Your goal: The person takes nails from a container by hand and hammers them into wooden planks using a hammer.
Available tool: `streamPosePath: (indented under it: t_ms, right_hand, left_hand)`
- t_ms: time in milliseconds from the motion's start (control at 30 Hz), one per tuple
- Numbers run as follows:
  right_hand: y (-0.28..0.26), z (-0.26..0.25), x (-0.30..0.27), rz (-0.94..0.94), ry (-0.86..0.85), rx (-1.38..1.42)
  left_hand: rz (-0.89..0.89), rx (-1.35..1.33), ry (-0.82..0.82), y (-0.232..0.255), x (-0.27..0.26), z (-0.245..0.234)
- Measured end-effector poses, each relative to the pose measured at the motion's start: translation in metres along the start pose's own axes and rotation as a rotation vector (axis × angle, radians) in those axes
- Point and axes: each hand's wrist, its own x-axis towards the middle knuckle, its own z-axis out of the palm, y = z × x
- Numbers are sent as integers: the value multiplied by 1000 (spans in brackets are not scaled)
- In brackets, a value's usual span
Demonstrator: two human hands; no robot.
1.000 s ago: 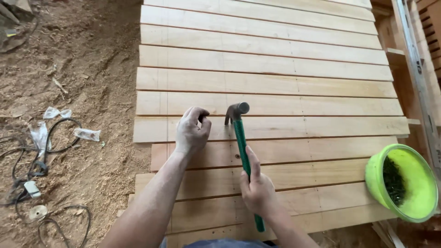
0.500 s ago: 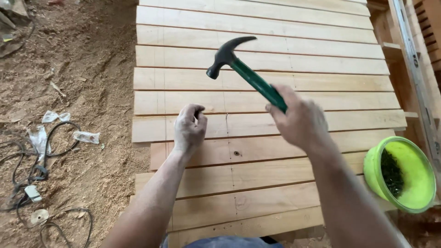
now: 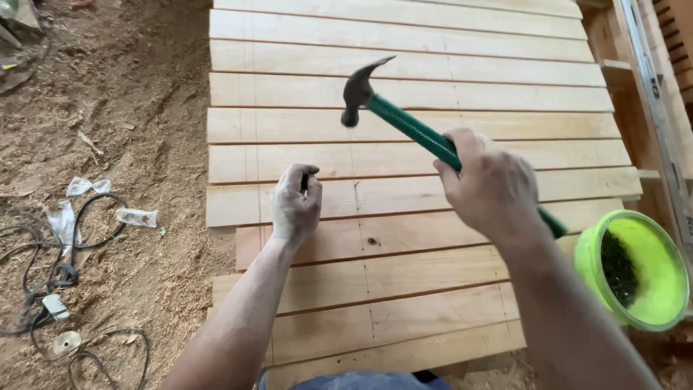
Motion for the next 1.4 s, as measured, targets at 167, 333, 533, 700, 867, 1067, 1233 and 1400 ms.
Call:
streamPosePath:
  t_ms: [167, 333, 533, 700, 867, 1067, 1233, 1400]
  right_hand:
    - [13, 59, -54, 213, -130, 355]
    - [-1, 62, -94, 305, -295, 382]
    - [-8, 41, -116, 176, 272, 1034]
    - [2, 98, -129, 33, 315, 952]
    - [-8, 84, -118, 357, -168, 622]
    - [-14, 53, -121, 143, 263, 1046]
    - [5, 108, -124, 13, 442, 1028]
    - [-3, 88, -110, 337, -343, 571]
  left_hand:
    - [29, 4, 25, -9, 1, 3]
    - [41, 32, 19, -6, -4, 8]
    - [36, 65, 1, -4, -1, 6]
    - [-25, 62, 3, -2, 2, 6]
    - [11, 87, 25, -10, -1, 11]
    - [-76, 68, -8, -4, 1, 8]
    - [-101, 71, -26, -7, 4, 9]
    - [22, 154, 54, -32, 2, 19]
